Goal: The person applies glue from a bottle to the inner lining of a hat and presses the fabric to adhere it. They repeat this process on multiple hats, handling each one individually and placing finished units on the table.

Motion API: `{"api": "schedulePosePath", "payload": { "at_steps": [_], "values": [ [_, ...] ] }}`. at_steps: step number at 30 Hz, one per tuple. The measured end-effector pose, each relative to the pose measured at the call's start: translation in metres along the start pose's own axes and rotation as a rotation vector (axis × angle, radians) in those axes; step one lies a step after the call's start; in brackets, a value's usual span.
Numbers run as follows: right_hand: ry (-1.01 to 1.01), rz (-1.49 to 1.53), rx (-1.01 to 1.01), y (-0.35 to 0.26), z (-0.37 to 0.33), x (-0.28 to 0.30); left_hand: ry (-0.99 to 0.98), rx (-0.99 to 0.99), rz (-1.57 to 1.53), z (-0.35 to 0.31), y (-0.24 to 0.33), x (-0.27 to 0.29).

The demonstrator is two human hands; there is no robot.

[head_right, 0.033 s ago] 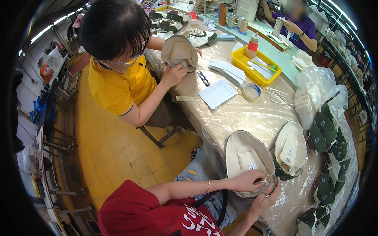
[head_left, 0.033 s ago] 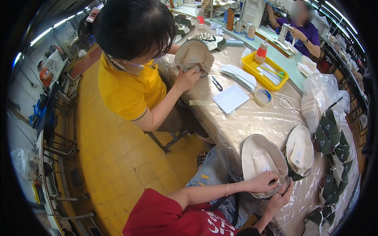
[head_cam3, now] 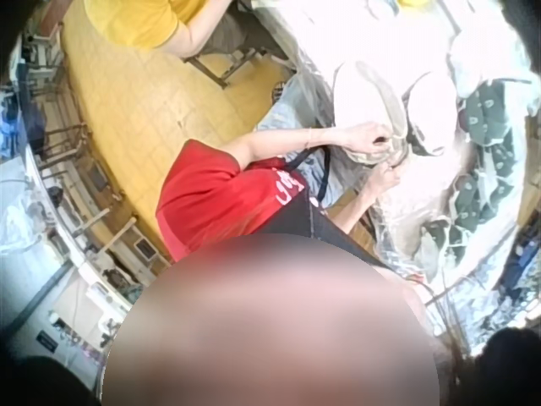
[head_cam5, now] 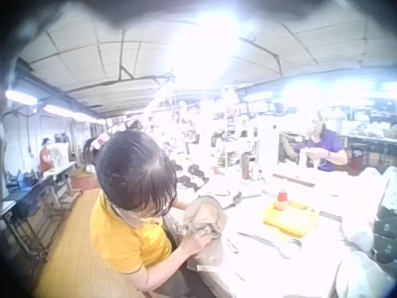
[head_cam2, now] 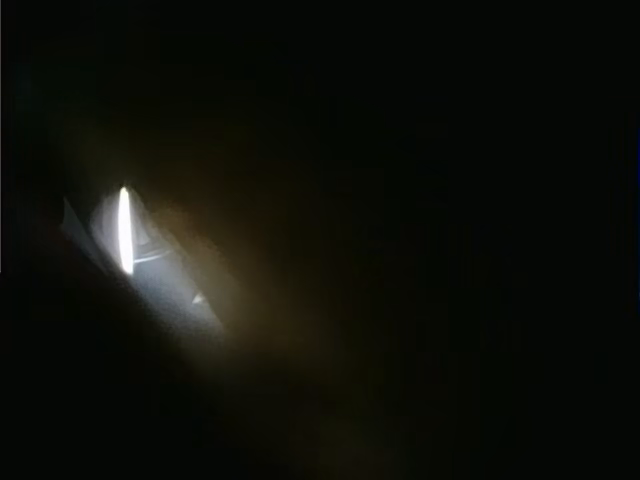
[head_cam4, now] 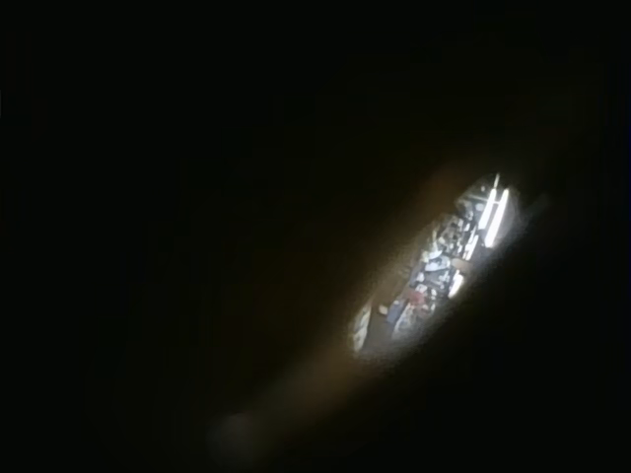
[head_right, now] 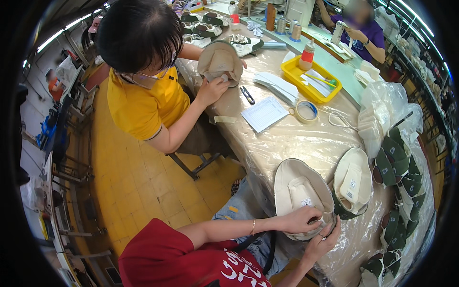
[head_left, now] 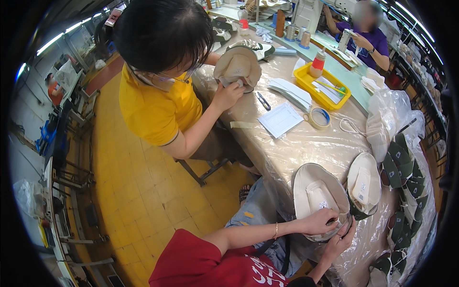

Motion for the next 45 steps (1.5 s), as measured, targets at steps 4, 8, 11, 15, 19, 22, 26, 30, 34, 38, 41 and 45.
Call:
{"api": "schedulePosePath", "payload": {
  "at_steps": [4, 8, 11, 15, 19, 22, 26, 30, 34, 38, 41, 45],
  "values": [
    [-0.007, -0.008, -0.017, -0.001, 0.001, -0.001, 0.011, -0.012, 0.007, 0.001, 0.001, 0.001],
    [-0.002, -0.011, -0.023, 0.0, 0.001, -0.001, 0.017, -0.01, 0.001, 0.001, 0.003, 0.002],
    [0.0, -0.027, -0.004, -0.001, 0.001, -0.001, -0.04, 0.095, 0.017, 0.001, -0.004, -0.001],
    [-0.006, -0.002, -0.014, 0.002, 0.001, -0.002, 0.02, -0.012, 0.001, 0.0, 0.002, 0.002],
    [0.002, -0.018, 0.007, 0.002, 0.001, -0.002, 0.049, -0.063, 0.02, -0.001, 0.002, 0.002],
    [0.005, -0.024, 0.015, 0.003, 0.001, -0.002, 0.035, -0.053, 0.031, -0.001, 0.001, 0.001],
    [0.013, -0.022, 0.017, 0.005, 0.001, -0.002, -0.004, 0.009, -0.008, 0.0, 0.001, 0.001],
    [0.008, 0.011, 0.001, 0.005, 0.001, -0.002, -0.018, 0.022, -0.034, 0.001, 0.005, 0.002],
    [0.014, 0.039, -0.001, 0.003, 0.001, -0.001, -0.024, 0.014, -0.021, 0.003, 0.005, 0.002],
    [0.023, 0.063, -0.001, 0.001, 0.0, -0.001, -0.019, 0.007, -0.01, 0.003, 0.005, 0.002],
    [0.023, 0.063, -0.002, 0.001, 0.001, -0.001, -0.018, 0.05, -0.056, 0.002, 0.003, 0.002],
    [0.014, 0.065, -0.002, 0.0, 0.001, -0.001, -0.032, 0.057, -0.03, 0.003, 0.006, 0.003]
  ]
}}
Point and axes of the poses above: each hand's wrist, its own z-axis towards the middle knuckle, its own x-axis out of the back of the hand, y = z × x, the point moved 8 cm from there along z, towards the middle knuckle, and after that the axes turned 12 degrees about -z, right-handed, at the moved point
